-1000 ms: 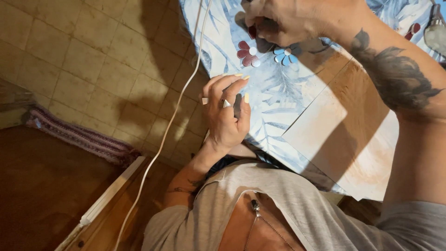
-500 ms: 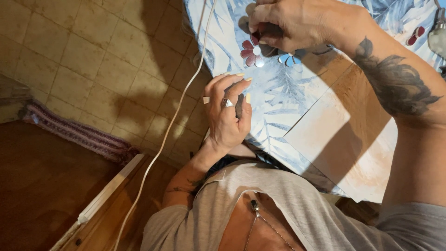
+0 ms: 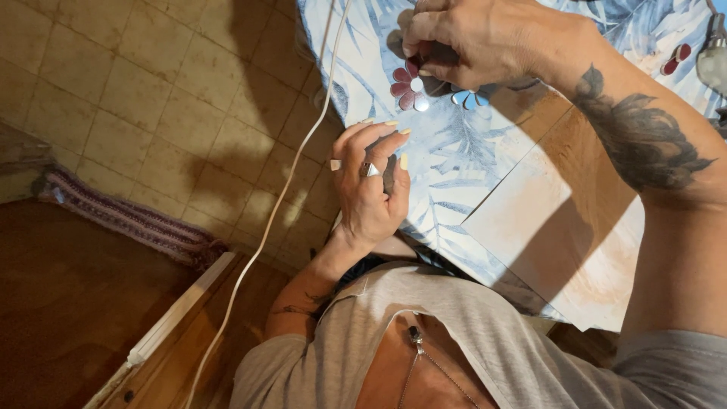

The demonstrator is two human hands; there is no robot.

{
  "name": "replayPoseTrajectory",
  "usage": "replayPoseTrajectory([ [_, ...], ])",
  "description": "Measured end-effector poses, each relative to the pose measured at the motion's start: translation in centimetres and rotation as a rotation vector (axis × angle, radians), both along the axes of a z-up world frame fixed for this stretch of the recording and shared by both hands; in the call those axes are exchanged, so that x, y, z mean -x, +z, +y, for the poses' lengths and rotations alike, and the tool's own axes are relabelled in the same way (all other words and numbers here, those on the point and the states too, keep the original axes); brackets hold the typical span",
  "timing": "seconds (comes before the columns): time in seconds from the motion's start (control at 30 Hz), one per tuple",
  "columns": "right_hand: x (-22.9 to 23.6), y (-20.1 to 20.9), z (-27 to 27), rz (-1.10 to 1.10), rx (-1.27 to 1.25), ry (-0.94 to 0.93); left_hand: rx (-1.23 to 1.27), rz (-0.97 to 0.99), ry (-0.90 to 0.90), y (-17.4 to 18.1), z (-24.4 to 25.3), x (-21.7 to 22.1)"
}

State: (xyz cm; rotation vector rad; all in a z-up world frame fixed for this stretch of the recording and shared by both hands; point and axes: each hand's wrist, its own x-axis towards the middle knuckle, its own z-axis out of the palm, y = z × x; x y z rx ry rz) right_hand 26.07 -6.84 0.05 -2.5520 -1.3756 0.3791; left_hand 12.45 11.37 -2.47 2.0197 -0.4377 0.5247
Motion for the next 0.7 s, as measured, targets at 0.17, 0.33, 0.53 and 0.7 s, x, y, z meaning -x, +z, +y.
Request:
replayPoseTrajectory([
  [0.17, 0.1, 0.2, 0.1, -0.034, 0.025, 0.003, -0.003, -0.006, 0.006, 0.1, 0.0, 0.0],
  [0.33, 0.3, 0.6, 0.2, 0.009, 0.003, -0.016, -0.002, -0.011, -0.004, 0.0, 0.0, 0.1],
  [0.53, 3.8, 3.4, -2.4, 0.061, -0.007, -0.196, -0.023, 0.000, -0.013, 0.5, -0.9, 1.1],
  [0.7, 12.1, 3.4, -5.7, -0.182, -0.042, -0.296, 0.056, 0.070, -0.178, 2.0, -2.4, 2.2],
])
